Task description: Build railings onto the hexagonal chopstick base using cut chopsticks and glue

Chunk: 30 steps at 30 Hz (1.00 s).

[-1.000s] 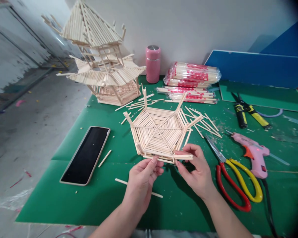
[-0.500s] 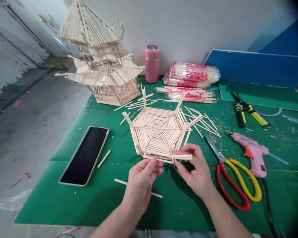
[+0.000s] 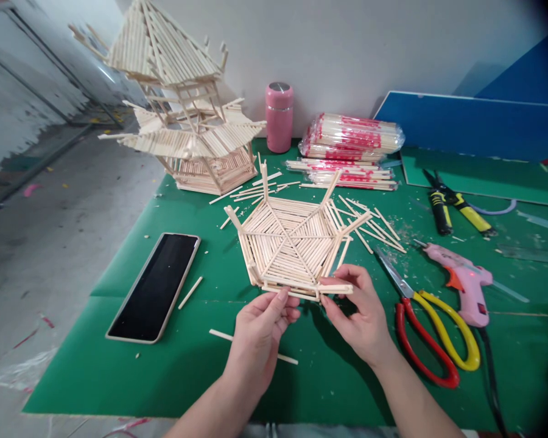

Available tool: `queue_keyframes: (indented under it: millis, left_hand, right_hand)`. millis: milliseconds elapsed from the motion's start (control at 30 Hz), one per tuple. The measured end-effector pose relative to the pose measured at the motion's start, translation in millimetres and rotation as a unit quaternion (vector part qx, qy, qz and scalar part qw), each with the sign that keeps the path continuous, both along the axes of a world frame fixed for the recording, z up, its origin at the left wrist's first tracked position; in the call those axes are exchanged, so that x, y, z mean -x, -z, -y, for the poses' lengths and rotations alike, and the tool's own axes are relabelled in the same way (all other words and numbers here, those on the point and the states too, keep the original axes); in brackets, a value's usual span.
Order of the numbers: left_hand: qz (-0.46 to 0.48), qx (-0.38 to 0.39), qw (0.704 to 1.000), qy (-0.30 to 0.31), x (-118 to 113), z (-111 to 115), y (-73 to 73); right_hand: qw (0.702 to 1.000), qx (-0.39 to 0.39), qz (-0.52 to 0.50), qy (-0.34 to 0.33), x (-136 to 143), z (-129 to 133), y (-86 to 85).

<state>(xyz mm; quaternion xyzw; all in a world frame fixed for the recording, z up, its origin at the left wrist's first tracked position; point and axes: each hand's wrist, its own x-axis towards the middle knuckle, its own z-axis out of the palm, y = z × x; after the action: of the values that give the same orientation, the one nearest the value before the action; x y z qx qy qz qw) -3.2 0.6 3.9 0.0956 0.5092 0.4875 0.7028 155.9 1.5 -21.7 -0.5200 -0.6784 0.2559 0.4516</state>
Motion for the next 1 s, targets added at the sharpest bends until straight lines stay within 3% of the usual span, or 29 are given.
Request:
queue_keyframes:
  millis: [1000]
  left_hand:
    - [0.001, -0.006, 1.0, 0.013, 1.7, -1.3, 3.2]
  right_hand:
    - [0.998, -0.017, 0.056, -0.027, -5.7, -0.4, -0.6]
